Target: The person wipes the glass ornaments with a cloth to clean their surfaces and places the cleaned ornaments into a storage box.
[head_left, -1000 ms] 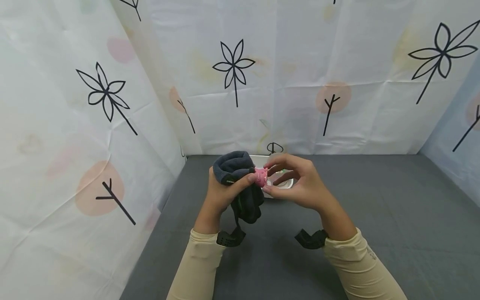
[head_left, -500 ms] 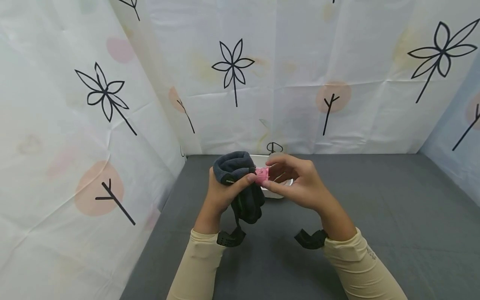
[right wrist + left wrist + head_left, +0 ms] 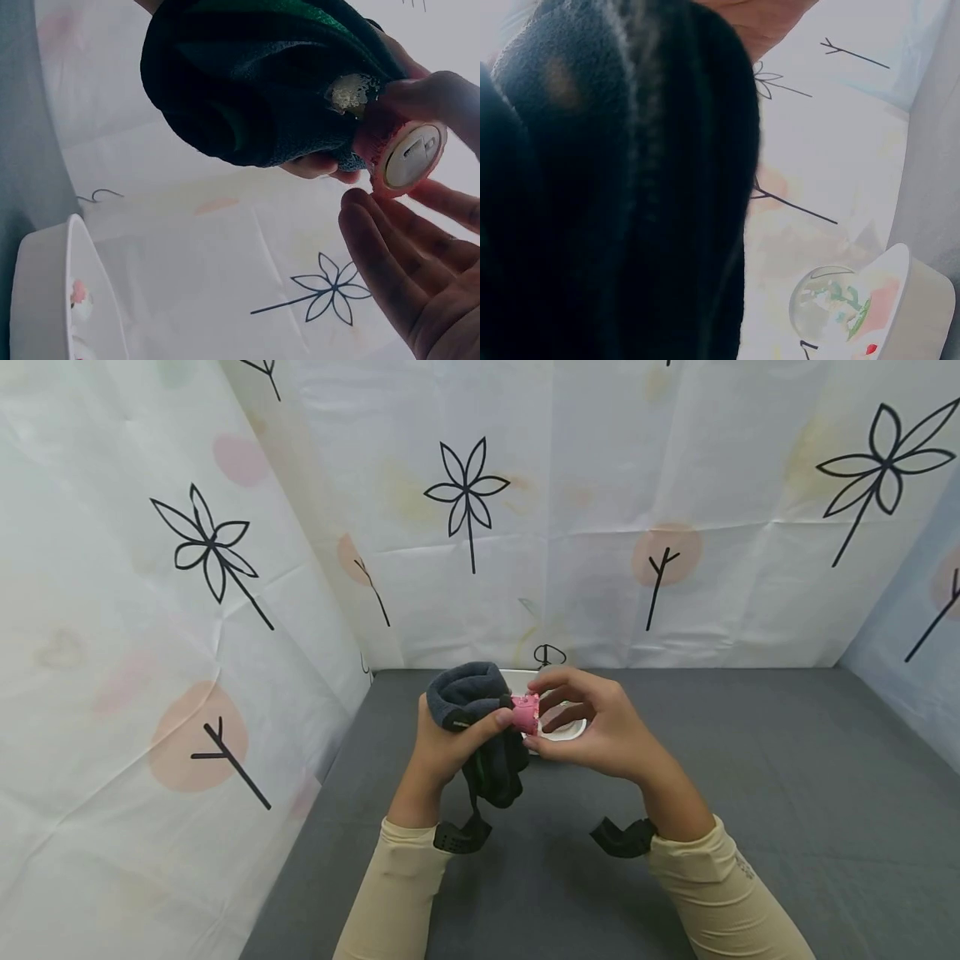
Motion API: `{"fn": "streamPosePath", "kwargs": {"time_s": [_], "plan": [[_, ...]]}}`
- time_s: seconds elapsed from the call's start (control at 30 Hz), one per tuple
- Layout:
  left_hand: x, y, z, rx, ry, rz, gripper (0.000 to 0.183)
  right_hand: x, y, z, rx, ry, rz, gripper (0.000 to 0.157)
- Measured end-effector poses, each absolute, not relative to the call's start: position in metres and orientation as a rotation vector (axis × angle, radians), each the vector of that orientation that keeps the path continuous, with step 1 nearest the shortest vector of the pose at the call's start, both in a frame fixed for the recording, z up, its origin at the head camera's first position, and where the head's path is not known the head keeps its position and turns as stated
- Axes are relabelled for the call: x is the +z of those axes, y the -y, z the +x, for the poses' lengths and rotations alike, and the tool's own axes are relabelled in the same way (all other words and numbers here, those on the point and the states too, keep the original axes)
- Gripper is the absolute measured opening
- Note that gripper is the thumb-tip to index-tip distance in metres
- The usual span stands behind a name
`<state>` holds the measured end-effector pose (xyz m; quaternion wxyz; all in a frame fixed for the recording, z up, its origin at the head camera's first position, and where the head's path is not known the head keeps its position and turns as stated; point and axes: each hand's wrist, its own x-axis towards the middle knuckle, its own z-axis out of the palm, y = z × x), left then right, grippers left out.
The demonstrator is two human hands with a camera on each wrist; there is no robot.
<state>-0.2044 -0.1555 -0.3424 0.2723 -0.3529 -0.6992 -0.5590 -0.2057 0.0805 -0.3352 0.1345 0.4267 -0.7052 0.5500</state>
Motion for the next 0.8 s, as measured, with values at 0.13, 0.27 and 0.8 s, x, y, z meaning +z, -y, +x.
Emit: {"fn": "streamPosePath", "kwargs": {"time_s": [0.13,0.27,0.8], "plan": [[-0.3424,0.1551,-0.2048,-1.508,1.892,-0.936,0.046,-0.3343,-0.081,-0.2067,1.602,2.026,1.27,0.06],[-0.3425,0.1537,-0.2046,-1.517,1.885,-0.935,0.048,-0.3333,-0.0816,-0.2066,1.553,2.002,1.282,0.057],[-0.3447,0.1581,-0.2051,-1.659,1.811,-0.955,0.042,-0.3285,-0.0858,-0.2078,1.528,1.808,1.196,0.045]]}}
